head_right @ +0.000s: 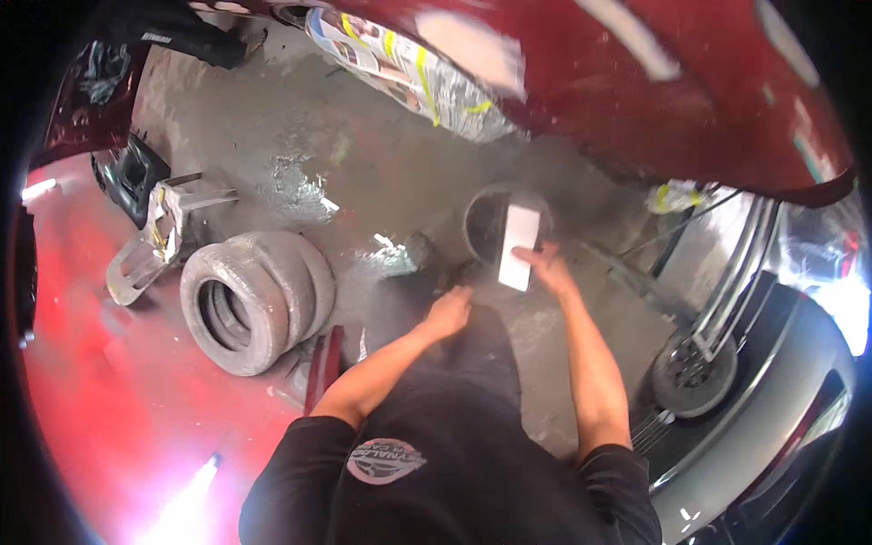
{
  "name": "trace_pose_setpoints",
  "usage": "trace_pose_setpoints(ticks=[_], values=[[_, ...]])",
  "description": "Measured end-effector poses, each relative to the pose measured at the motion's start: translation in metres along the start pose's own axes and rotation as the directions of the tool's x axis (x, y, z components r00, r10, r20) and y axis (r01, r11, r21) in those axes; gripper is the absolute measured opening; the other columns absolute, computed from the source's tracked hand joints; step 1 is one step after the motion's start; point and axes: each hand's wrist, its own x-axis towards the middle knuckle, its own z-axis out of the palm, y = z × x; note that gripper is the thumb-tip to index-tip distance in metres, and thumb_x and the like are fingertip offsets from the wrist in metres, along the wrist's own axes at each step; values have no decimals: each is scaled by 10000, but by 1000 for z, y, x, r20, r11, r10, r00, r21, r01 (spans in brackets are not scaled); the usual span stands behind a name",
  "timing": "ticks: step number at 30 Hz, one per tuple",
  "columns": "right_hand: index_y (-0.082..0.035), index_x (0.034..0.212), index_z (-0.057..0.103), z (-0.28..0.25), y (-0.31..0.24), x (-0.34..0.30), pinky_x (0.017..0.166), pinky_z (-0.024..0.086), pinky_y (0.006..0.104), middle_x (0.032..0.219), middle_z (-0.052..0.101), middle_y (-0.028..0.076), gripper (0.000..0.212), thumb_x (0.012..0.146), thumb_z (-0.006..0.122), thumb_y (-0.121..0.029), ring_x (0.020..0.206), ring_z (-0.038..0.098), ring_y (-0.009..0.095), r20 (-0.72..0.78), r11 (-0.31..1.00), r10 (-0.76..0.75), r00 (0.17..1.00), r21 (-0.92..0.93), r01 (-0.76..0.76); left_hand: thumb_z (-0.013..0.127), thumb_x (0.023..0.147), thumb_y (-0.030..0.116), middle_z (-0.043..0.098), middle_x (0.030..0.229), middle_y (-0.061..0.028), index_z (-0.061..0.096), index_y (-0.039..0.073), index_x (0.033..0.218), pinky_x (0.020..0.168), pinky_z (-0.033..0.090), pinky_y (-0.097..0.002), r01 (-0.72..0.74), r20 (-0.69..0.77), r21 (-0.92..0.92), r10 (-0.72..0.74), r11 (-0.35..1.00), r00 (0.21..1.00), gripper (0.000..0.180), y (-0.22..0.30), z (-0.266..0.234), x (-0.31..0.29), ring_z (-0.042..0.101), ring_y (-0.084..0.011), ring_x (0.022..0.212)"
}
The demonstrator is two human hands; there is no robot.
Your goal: The person sands the front fender and rear quarter panel of a red car using a sanding block and water. They repeatedly dip the block into a bucket of water and wipe the surface with a cloth. The car is partially masked with newspaper and tape.
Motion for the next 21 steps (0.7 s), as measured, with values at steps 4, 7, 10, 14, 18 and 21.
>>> trace_pose_setpoints(ticks=[4, 7, 10, 14, 18, 21], values=[[79, 1117, 740, 15, 45, 13, 796, 566, 358, 1032, 774, 158, 514, 831, 841, -336, 917, 730, 206, -70, 995, 92, 993, 51, -88, 687, 881, 109, 645, 1199, -184, 555, 53, 1303, 854, 604, -458, -286, 500, 353, 78, 891, 863, 446, -56, 45, -57, 688, -357, 1074], [79, 1107, 747, 38, 86, 6, 786, 563, 352, 1004, 776, 154, 509, 842, 827, -347, 898, 728, 208, -101, 975, 80, 992, 215, -56, 632, 931, 146, 639, 1200, -163, 532, 49, 1335, 823, 595, -460, -267, 576, 320, 37, 909, 816, 427, -75, 64, -124, 686, -333, 1087], [63, 1110, 754, 61, 81, -16, 770, 558, 348, 995, 777, 130, 477, 848, 822, -329, 879, 723, 207, -140, 970, 103, 985, 233, -68, 713, 893, 238, 626, 1201, -167, 478, 60, 1396, 909, 541, -534, -199, 697, 309, -80, 930, 712, 582, -92, 74, -201, 649, -361, 1165], [51, 1120, 751, 93, 98, -1, 773, 557, 336, 992, 777, 115, 452, 851, 816, -306, 871, 722, 205, -241, 963, 166, 956, 250, -104, 761, 862, 268, 590, 1251, -225, 484, 52, 1408, 1040, 454, -606, 108, 606, -68, -44, 992, 794, 649, -90, -42, -179, 582, -400, 1250], [52, 1209, 693, 127, 127, 43, 730, 562, 341, 1024, 765, 109, 478, 865, 812, -258, 841, 722, 189, -350, 848, 187, 918, 529, 30, 737, 883, 249, 534, 1336, -270, 511, 22, 1379, 1093, 434, -562, 154, 589, -240, 18, 959, 808, 590, -152, -39, -133, 545, -448, 1280], [27, 1232, 695, 129, 154, 96, 857, 540, 334, 1040, 766, 97, 481, 863, 806, -262, 929, 712, 199, -426, 819, 188, 885, 565, 99, 709, 900, 232, 545, 1328, -296, 498, -7, 1403, 1091, 441, -520, 122, 260, -398, -16, 909, 966, 595, -202, 34, -33, 548, -456, 1266]])
